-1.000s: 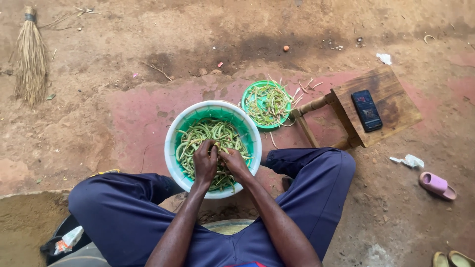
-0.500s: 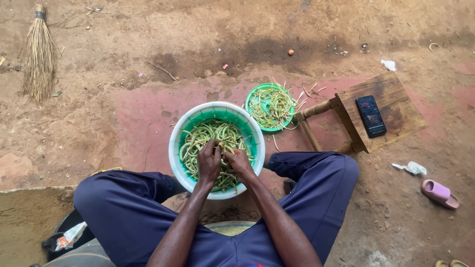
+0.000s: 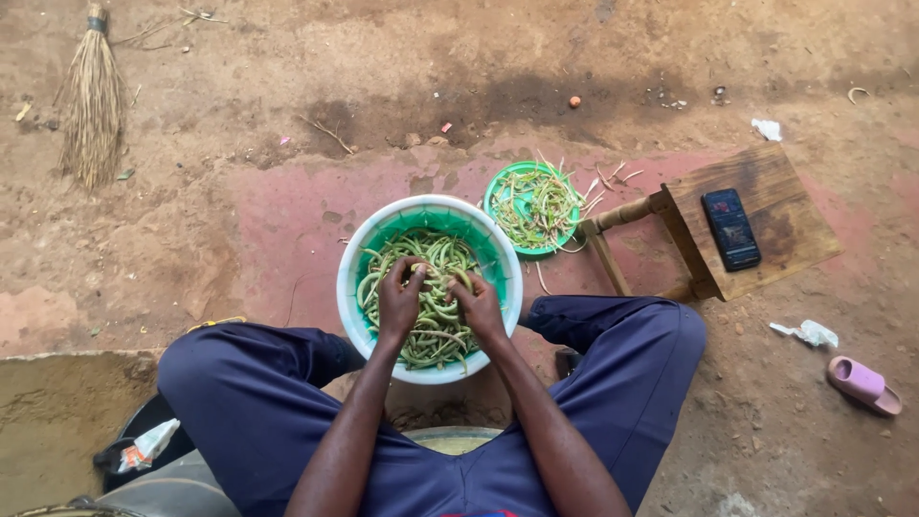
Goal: The person sits cross-legged and uses both hands to snap the ends off green beans and remove the strings. The beans are taken from a white bowl, and the trimmed pieces are placed into a green bowl on the ground.
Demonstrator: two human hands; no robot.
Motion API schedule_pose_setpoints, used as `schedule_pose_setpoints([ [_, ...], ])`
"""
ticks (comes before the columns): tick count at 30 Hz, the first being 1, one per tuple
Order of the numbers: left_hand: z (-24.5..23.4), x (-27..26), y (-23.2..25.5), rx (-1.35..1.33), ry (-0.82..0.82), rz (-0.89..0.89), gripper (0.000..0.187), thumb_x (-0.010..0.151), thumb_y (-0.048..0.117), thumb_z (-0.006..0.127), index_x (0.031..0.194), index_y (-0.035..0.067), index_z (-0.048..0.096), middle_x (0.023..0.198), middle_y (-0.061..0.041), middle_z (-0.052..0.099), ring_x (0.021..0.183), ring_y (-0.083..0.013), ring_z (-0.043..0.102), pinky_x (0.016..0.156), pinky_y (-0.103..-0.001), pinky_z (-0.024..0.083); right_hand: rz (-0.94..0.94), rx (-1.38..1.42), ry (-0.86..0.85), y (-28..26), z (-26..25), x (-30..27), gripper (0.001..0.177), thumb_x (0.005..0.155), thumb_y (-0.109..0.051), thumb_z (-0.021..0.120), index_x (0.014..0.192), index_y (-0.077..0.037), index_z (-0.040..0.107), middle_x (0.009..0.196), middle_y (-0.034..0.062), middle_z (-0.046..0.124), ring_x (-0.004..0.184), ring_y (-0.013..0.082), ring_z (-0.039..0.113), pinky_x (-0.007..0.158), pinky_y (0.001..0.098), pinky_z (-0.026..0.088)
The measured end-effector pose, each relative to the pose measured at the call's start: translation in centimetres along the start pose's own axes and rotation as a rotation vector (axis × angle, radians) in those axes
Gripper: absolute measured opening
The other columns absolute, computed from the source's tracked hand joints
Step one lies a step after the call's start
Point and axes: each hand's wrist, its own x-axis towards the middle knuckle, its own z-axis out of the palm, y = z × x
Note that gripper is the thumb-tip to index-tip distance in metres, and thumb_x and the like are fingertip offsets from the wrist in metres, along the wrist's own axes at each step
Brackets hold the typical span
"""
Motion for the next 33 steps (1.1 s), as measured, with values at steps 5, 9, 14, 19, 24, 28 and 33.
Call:
schedule_pose_setpoints([
  [5, -0.6, 0.3, 0.1, -0.153, -0.064, -0.095, 0.015, 0.103, 0.001, 0.060, 0.109, 0.002, 0.073, 0.102, -0.020, 0.077, 0.095, -0.0274, 0.077, 0.078, -0.038, 0.067, -0.111, -0.026, 0.017, 0.7, -1.3, 0.9, 0.009, 0.098, -0.010, 0.073, 0.105, -0.008, 0.078, 0.076, 0.0090, 0.072, 0.046, 0.0022, 0.049, 0.043, 0.0190, 0.043],
  [9, -0.5, 0.2, 0.5, -0.211, -0.130, -0.131, 0.017, 0.094, -0.004, 0.064, 0.111, -0.001, 0.063, 0.110, -0.023, 0.074, 0.103, -0.0288, 0.074, 0.083, -0.039, 0.067, -0.109, 0.021, 0.009, 1.8, -1.9, 1.1, 0.014, 0.103, -0.008, 0.069, 0.113, -0.007, 0.078, 0.090, 0.0126, 0.076, 0.040, 0.0061, 0.047, 0.039, 0.0205, 0.045],
  [14, -0.7, 0.8, -0.8, 0.023, -0.186, 0.030, 0.023, 0.081, -0.003, 0.076, 0.103, 0.004, 0.071, 0.094, -0.016, 0.075, 0.094, -0.0253, 0.074, 0.086, -0.044, 0.060, -0.128, 0.037, -0.055, 0.8, -1.4, 0.6, 0.014, 0.105, -0.007, 0.068, 0.113, -0.005, 0.079, 0.085, 0.0121, 0.070, 0.042, 0.0065, 0.045, 0.040, 0.0237, 0.046],
  [19, -0.5, 0.1, 1.4, 0.081, -0.231, 0.063, 0.021, 0.083, 0.006, 0.085, 0.103, 0.008, 0.077, 0.089, -0.013, 0.077, 0.090, -0.0224, 0.073, 0.084, -0.042, 0.058, -0.149, 0.041, -0.071, -0.9, -0.8, -0.2, 0.014, 0.105, -0.009, 0.070, 0.114, -0.004, 0.079, 0.086, 0.0117, 0.068, 0.044, 0.0048, 0.047, 0.041, 0.0232, 0.048],
  [24, -0.6, 0.4, 0.9, 0.089, -0.178, 0.006, 0.009, 0.091, 0.013, 0.079, 0.098, 0.008, 0.076, 0.082, -0.014, 0.076, 0.073, -0.0199, 0.073, 0.072, -0.037, 0.058, -0.114, 0.123, -0.006, -0.4, -1.3, 0.4, 0.020, 0.109, -0.016, 0.063, 0.116, -0.002, 0.076, 0.088, 0.0113, 0.066, 0.045, 0.0057, 0.045, 0.040, 0.0218, 0.049],
  [28, -1.0, 0.0, 2.3, 0.019, -0.133, -0.041, 0.010, 0.092, 0.014, 0.076, 0.098, 0.006, 0.073, 0.084, -0.015, 0.075, 0.071, -0.0203, 0.072, 0.072, -0.035, 0.059, -0.134, 0.145, 0.022, -1.5, -1.7, 0.5, 0.026, 0.113, -0.017, 0.058, 0.121, 0.000, 0.075, 0.084, 0.0099, 0.064, 0.050, 0.0086, 0.047, 0.046, 0.0257, 0.054],
  [33, -1.0, 0.6, 1.0, -0.085, -0.045, 0.000, 0.017, 0.088, 0.005, 0.080, 0.088, 0.003, 0.064, 0.091, -0.018, 0.076, 0.073, -0.0213, 0.074, 0.069, -0.036, 0.061, -0.259, 0.022, -0.014, -2.3, -1.5, -0.3, 0.042, 0.114, -0.014, 0.053, 0.154, -0.004, 0.055, 0.135, 0.0147, 0.071, 0.082, 0.0112, 0.074, 0.077, 0.0323, 0.069],
])
